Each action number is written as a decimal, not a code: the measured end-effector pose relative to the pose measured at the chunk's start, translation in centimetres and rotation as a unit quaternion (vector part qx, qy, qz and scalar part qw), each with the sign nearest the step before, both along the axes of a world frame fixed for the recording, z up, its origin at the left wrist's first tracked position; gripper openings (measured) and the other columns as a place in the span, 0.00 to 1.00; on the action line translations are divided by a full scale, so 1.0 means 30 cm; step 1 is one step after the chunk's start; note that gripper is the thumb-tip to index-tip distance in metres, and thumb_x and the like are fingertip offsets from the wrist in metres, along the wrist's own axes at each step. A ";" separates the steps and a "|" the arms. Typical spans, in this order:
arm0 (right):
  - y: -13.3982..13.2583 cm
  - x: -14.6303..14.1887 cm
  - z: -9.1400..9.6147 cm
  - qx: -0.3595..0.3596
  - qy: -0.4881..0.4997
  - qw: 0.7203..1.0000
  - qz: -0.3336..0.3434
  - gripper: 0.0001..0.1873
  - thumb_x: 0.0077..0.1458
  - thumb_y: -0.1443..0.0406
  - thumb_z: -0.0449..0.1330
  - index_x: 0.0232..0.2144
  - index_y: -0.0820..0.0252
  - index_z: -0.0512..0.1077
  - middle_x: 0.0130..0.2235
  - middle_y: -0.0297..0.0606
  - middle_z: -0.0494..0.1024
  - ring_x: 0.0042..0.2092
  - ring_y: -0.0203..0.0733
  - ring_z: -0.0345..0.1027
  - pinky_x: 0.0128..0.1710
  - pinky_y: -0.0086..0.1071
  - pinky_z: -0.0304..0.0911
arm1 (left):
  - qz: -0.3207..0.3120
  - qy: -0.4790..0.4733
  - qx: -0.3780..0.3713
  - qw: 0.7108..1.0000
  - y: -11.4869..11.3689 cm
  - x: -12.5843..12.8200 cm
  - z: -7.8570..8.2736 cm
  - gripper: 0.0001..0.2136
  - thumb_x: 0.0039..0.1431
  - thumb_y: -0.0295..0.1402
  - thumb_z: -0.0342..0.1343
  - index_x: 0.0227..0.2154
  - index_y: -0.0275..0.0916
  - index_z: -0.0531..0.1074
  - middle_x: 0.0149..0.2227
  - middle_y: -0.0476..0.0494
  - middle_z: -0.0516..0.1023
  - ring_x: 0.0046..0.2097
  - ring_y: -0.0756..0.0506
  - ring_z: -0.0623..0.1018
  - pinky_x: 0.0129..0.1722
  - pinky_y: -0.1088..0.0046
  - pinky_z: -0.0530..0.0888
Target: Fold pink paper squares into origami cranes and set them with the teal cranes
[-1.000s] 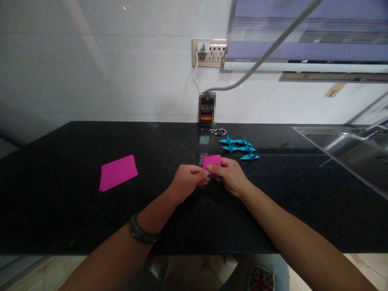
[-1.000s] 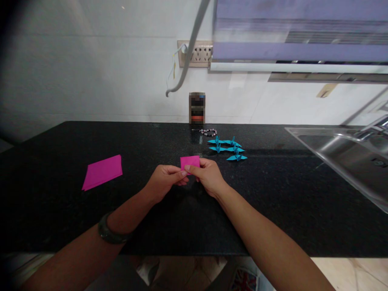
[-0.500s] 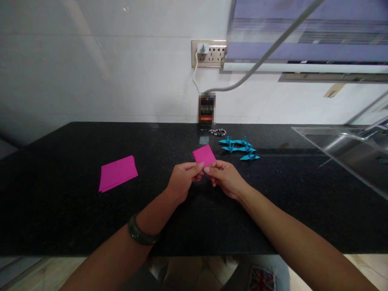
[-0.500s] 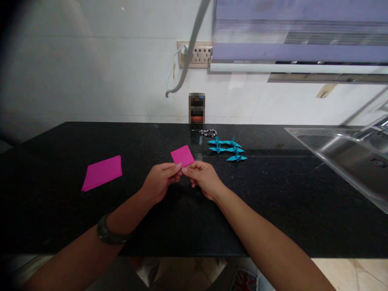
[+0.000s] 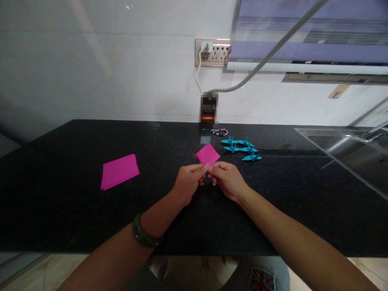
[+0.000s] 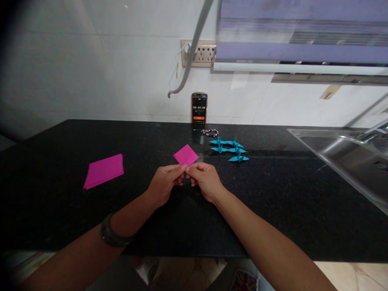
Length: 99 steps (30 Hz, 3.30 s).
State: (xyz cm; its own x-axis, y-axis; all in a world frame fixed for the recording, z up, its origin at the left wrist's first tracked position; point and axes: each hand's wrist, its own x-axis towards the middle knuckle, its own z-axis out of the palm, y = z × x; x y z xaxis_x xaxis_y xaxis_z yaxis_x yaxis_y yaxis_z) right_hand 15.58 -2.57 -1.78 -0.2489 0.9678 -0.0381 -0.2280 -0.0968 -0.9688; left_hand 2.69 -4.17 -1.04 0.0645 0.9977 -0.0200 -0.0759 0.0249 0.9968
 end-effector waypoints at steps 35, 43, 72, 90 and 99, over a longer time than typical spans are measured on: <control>0.009 0.006 -0.009 0.082 -0.041 0.995 -0.046 0.10 0.41 0.59 0.62 0.22 0.61 0.69 0.19 0.29 0.66 0.18 0.28 0.54 0.17 0.25 0.50 | 0.049 0.050 0.060 0.996 0.025 -0.028 -0.016 0.13 0.45 0.40 0.56 0.16 0.35 0.68 0.16 0.51 0.64 0.20 0.53 0.64 0.21 0.77 0.60; 0.042 0.034 0.009 0.066 0.048 0.986 -0.148 0.13 0.42 0.57 0.61 0.22 0.62 0.69 0.20 0.30 0.65 0.19 0.28 0.54 0.16 0.24 0.51 | 0.071 0.088 0.060 0.992 0.025 -0.028 -0.001 0.14 0.45 0.40 0.56 0.15 0.34 0.67 0.15 0.52 0.64 0.19 0.54 0.63 0.21 0.78 0.60; 0.018 0.017 0.001 0.049 0.027 0.998 -0.021 0.16 0.48 0.54 0.55 0.25 0.62 0.69 0.23 0.33 0.69 0.22 0.32 0.59 0.20 0.26 0.54 | -0.048 0.107 0.032 0.993 0.005 -0.013 -0.010 0.11 0.46 0.37 0.56 0.20 0.33 0.73 0.21 0.45 0.75 0.23 0.51 0.72 0.24 0.77 0.67; 0.020 0.031 0.002 0.087 -0.011 0.996 0.004 0.15 0.50 0.54 0.54 0.22 0.61 0.63 0.17 0.28 0.61 0.18 0.28 0.52 0.17 0.24 0.50 | 0.042 -0.044 0.059 0.996 0.023 -0.024 0.012 0.14 0.43 0.35 0.60 0.32 0.32 0.73 0.25 0.46 0.76 0.24 0.53 0.72 0.27 0.76 0.70; 0.016 0.030 0.009 0.106 -0.041 0.994 0.002 0.14 0.46 0.56 0.58 0.29 0.62 0.66 0.19 0.28 0.63 0.18 0.27 0.52 0.16 0.23 0.49 | 0.039 -0.024 0.043 0.998 0.018 -0.021 0.018 0.10 0.43 0.34 0.59 0.28 0.33 0.73 0.22 0.48 0.75 0.24 0.53 0.72 0.27 0.77 0.70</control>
State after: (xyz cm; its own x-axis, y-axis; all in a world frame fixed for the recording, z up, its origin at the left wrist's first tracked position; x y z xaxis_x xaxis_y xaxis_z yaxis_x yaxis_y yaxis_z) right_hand 16.48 -2.08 -1.50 -0.2577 0.9552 0.1453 -0.1479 0.1097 -0.9829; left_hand 2.06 -3.61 -0.50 -0.0148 0.9976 0.0676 -0.1221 -0.0689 0.9901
